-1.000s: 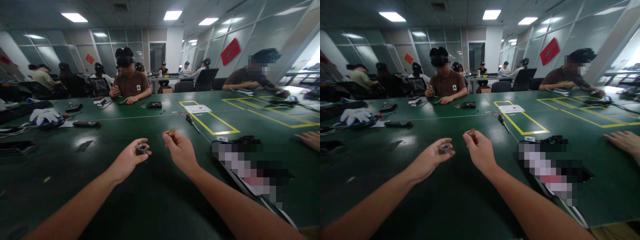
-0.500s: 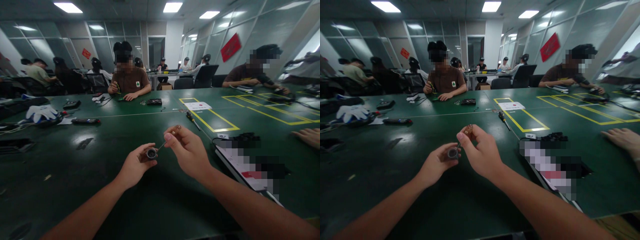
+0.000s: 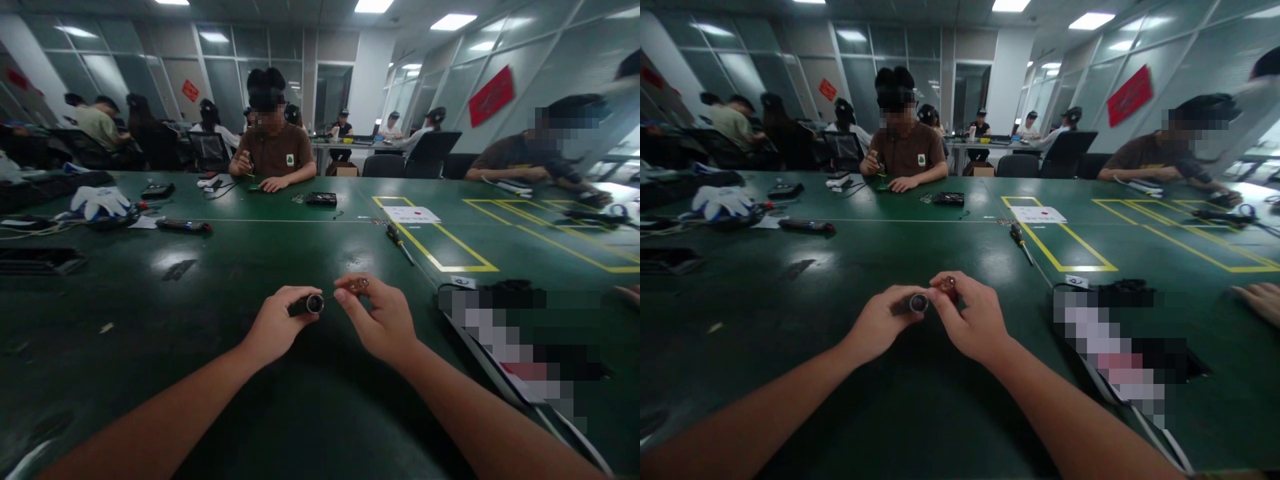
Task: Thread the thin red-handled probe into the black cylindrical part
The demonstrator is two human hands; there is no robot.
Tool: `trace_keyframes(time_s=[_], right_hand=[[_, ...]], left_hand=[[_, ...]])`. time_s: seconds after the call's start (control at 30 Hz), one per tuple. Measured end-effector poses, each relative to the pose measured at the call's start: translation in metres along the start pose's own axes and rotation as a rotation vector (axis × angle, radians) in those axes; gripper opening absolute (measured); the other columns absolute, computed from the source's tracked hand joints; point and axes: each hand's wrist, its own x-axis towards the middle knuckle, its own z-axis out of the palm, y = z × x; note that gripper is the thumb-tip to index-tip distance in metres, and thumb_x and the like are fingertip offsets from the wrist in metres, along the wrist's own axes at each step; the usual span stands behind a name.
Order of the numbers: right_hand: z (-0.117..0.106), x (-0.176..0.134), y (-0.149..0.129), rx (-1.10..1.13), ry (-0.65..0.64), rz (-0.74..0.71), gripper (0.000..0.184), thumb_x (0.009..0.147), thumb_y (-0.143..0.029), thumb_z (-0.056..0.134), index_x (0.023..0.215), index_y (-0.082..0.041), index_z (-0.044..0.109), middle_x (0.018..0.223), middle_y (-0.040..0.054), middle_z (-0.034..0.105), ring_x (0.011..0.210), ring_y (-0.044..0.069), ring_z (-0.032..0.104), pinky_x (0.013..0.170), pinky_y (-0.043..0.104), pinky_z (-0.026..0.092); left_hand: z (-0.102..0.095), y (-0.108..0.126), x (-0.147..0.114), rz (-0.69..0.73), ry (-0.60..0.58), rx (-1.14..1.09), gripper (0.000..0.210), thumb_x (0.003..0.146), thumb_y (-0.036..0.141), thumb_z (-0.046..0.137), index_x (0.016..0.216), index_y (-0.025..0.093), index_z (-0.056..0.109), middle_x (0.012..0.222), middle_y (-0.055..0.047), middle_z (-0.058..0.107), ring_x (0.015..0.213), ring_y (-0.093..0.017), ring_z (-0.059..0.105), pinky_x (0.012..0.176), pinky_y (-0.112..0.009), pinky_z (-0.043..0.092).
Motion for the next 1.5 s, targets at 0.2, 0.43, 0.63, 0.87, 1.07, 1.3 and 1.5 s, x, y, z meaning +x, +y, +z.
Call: trace_keyframes(time_s=[0.2,0.43,0.63,0.87,1.07,1.3,1.5], right_hand=[[0.005,-0.002,0.008,0.122,-0.053,0.042,0.016,0.099,-0.031,0.056,0.107,-0.024,0.067,0.081,0.0012,0.073,0.067,0.017,0.067,0.068,0.029,0.05],[0.006,-0.006,0.007,0.137,-0.131,-0.037,0.02,0.101,-0.036,0.052,0.107,-0.024,0.066,0.092,0.0045,0.073,0.079,0.02,0.07,0.074,0.031,0.052],[0.006,-0.008,0.0,0.009,-0.079,-0.078,0.02,0.103,-0.033,0.049,0.104,-0.023,0.067,0.084,0.0047,0.072,0.074,0.019,0.068,0.071,0.031,0.051],[0.006,-0.007,0.002,0.01,-0.088,-0.129,0.017,0.103,-0.029,0.05,0.103,-0.022,0.065,0.085,0.0036,0.072,0.073,0.017,0.067,0.069,0.029,0.048],[0.007,-0.009,0.003,0.06,-0.101,-0.115,0.014,0.102,-0.028,0.049,0.102,-0.022,0.062,0.086,0.0022,0.071,0.073,0.016,0.067,0.066,0.027,0.046],[0.006,-0.007,-0.002,0.052,-0.129,-0.127,0.014,0.102,-0.026,0.05,0.099,-0.022,0.062,0.083,0.0016,0.07,0.071,0.016,0.066,0.064,0.027,0.045],[0.008,-0.007,-0.003,0.018,-0.101,-0.145,0.012,0.101,-0.025,0.051,0.099,-0.021,0.062,0.085,0.0032,0.071,0.072,0.017,0.067,0.064,0.028,0.045]], left_hand=[[-0.001,-0.011,0.005,-0.056,0.004,-0.161,0.04,0.08,0.015,0.074,0.118,0.024,0.07,0.122,-0.006,0.072,0.112,-0.025,0.068,0.102,-0.042,0.052],[-0.001,-0.009,0.006,-0.062,0.057,-0.203,0.037,0.079,0.013,0.074,0.115,0.02,0.068,0.121,-0.008,0.073,0.113,-0.024,0.069,0.103,-0.043,0.052],[-0.001,-0.009,0.006,-0.054,0.086,-0.222,0.037,0.079,0.013,0.075,0.115,0.02,0.069,0.116,-0.007,0.074,0.11,-0.023,0.07,0.1,-0.04,0.054],[-0.001,-0.013,0.007,-0.056,0.104,-0.208,0.039,0.077,0.01,0.076,0.114,0.02,0.07,0.113,-0.006,0.075,0.107,-0.023,0.071,0.098,-0.04,0.056],[-0.001,-0.013,0.006,-0.033,0.097,-0.2,0.041,0.076,0.008,0.076,0.115,0.02,0.071,0.112,-0.006,0.076,0.105,-0.022,0.072,0.095,-0.038,0.058],[-0.001,-0.012,0.006,-0.003,0.097,-0.182,0.04,0.075,0.007,0.077,0.112,0.019,0.072,0.111,-0.005,0.075,0.103,-0.021,0.072,0.096,-0.037,0.058],[-0.003,-0.01,0.006,0.002,0.082,-0.165,0.04,0.075,0.007,0.078,0.113,0.02,0.073,0.113,-0.005,0.075,0.105,-0.022,0.071,0.097,-0.037,0.056]])
